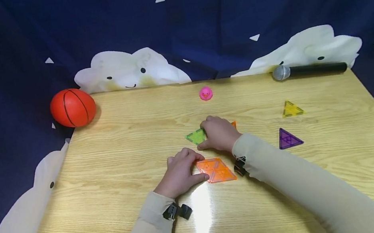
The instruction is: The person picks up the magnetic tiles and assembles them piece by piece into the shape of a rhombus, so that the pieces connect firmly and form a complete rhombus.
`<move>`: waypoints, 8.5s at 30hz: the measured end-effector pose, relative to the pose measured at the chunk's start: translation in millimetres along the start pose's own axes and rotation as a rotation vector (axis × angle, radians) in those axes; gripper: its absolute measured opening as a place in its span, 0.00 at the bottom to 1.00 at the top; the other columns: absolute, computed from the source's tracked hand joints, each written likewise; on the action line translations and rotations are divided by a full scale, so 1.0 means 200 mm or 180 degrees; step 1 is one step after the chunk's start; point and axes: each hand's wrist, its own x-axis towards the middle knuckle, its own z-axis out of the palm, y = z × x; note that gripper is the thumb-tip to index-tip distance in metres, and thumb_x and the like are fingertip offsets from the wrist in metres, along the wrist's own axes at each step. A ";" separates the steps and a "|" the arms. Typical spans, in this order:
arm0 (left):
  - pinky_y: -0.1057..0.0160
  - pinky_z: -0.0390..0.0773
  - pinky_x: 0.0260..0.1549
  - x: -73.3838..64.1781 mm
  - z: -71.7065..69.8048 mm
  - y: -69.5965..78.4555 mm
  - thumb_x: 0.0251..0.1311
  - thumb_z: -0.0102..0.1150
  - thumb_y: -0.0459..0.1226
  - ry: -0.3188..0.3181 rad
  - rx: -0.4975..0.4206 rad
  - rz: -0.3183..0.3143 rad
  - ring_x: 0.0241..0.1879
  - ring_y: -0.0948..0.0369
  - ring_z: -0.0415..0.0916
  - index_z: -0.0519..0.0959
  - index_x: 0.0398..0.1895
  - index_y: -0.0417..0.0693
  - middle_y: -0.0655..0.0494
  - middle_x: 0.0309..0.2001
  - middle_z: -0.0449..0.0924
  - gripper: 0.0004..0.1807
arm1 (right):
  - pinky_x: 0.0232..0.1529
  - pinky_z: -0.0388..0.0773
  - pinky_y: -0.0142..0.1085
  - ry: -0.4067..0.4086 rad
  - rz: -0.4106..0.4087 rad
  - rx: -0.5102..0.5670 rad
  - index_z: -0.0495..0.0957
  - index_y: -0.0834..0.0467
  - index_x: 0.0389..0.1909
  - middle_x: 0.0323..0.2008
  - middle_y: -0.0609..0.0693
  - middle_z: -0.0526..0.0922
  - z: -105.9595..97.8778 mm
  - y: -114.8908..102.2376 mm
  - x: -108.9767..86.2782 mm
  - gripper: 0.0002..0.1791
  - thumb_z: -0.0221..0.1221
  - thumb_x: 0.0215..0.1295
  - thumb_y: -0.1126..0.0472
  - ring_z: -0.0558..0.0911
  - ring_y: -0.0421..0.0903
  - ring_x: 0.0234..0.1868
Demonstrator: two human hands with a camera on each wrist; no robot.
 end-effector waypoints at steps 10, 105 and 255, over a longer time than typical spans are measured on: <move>0.56 0.57 0.44 0.00 -0.01 0.00 0.53 0.74 0.51 -0.0046 -0.0069 -0.0005 0.52 0.57 0.71 0.81 0.52 0.51 0.58 0.50 0.73 0.26 | 0.41 0.76 0.43 0.0051 0.0096 0.0070 0.80 0.61 0.51 0.40 0.51 0.79 0.03 0.03 -0.11 0.35 0.74 0.51 0.39 0.77 0.49 0.38; 0.66 0.77 0.28 0.00 0.01 0.00 0.57 0.72 0.35 0.0601 -0.1343 -0.0576 0.27 0.63 0.74 0.86 0.50 0.50 0.59 0.34 0.84 0.16 | 0.29 0.69 0.36 0.0657 0.0167 0.1609 0.68 0.57 0.59 0.33 0.47 0.76 0.15 0.35 -0.59 0.32 0.73 0.57 0.59 0.70 0.43 0.26; 0.56 0.79 0.49 0.11 -0.03 -0.17 0.60 0.71 0.39 0.1366 -0.1417 -0.0479 0.49 0.56 0.79 0.83 0.54 0.49 0.55 0.52 0.81 0.18 | 0.37 0.69 0.34 0.2153 -0.0291 0.1445 0.86 0.59 0.38 0.40 0.47 0.82 0.19 0.48 -0.72 0.09 0.72 0.55 0.68 0.77 0.46 0.39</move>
